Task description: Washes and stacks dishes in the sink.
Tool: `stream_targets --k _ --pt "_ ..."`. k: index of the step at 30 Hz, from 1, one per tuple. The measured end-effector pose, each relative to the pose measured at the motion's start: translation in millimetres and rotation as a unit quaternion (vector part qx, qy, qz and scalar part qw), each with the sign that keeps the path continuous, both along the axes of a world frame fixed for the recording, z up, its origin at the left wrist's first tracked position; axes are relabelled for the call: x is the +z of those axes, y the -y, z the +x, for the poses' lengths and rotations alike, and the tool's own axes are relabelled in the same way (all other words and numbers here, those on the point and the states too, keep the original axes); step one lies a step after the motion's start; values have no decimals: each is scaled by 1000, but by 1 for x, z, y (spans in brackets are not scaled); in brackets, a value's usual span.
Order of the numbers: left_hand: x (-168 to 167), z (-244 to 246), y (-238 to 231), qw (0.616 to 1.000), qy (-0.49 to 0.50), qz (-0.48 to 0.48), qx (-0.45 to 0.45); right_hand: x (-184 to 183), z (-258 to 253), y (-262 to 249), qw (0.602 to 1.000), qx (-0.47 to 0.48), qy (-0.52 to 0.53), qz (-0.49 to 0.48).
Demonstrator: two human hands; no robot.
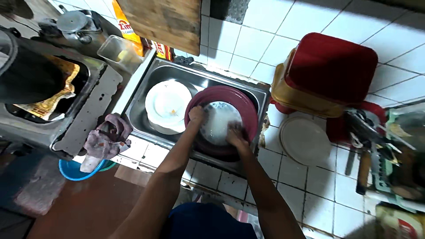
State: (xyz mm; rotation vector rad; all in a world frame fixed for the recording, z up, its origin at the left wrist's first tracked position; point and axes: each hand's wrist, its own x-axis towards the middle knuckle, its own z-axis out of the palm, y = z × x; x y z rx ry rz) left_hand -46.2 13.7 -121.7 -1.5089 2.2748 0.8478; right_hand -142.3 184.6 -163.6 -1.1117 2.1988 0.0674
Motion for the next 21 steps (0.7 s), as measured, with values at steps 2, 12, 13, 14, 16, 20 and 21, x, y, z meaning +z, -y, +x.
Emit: stream_targets --k 2,12,13,14,16,20,21 --pt "-2 -3 -1 1000 10 9 8 0 -5 0 998 -41 -4 -52" --pt "-14 5 -30 990 -38 17 131 -12 -47 39 972 -20 -132 -193" --pt "-14 8 -32 994 -32 14 103 -13 -49 45 971 -11 -146 -191" --pt "-16 12 -33 998 -19 13 63 -13 -51 51 973 -7 -145 -181" --pt "-23 18 -37 1000 8 13 -15 -11 -50 60 982 -11 -112 -153" --pt "-40 14 -49 999 21 7 -33 -21 -54 77 987 -25 -99 -128" --pt "-38 14 -48 1000 14 10 -25 -21 -56 77 986 -29 -95 -132"
